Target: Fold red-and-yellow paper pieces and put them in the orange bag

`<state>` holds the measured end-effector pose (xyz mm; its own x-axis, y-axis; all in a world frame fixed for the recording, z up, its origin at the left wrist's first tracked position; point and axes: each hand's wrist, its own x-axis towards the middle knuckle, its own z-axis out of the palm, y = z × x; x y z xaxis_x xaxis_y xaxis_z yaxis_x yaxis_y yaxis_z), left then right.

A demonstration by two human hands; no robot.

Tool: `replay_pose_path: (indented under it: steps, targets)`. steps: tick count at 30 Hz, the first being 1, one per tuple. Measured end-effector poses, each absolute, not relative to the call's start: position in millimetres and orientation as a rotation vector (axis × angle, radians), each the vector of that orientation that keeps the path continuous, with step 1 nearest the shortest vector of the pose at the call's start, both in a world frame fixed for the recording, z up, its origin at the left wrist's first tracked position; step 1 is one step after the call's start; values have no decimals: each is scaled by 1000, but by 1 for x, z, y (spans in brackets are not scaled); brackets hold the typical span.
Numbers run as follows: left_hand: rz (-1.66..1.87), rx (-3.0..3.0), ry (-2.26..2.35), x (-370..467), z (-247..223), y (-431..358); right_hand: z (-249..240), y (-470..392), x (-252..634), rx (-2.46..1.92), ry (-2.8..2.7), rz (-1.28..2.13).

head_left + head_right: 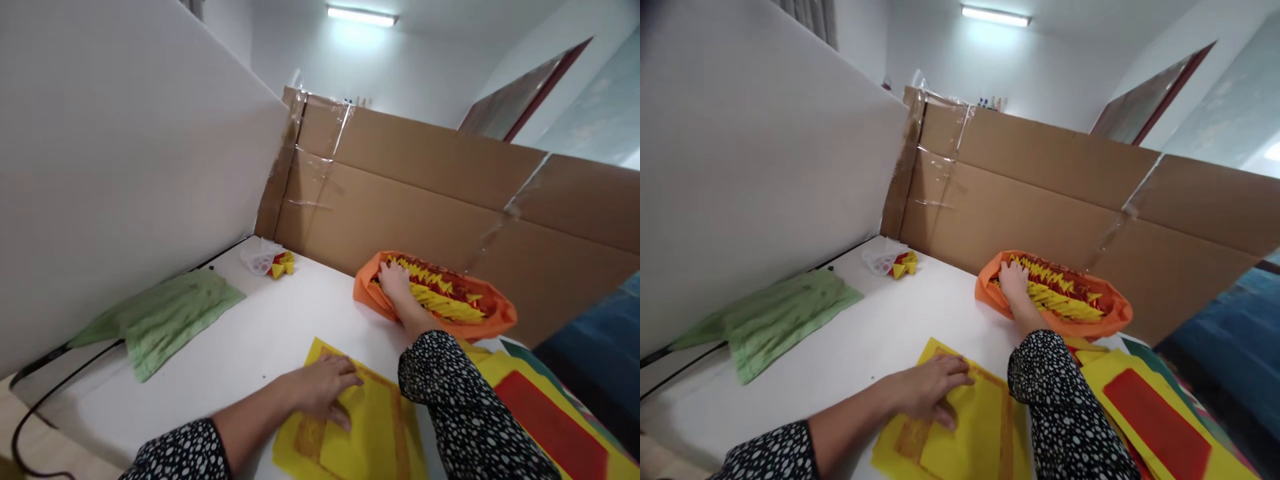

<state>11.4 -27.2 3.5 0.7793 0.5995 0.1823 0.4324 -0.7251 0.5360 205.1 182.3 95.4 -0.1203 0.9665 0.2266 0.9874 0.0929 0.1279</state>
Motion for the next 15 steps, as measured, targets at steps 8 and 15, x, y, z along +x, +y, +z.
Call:
replay_pose_path:
  steps: [8,15]
  targets:
    - [187,2580,743,12,18,-32,99,18,250,-1700,-2565,-45]
    - [-57,2582,616,22,49,-73,26,-156,298,-1365,-2601,715]
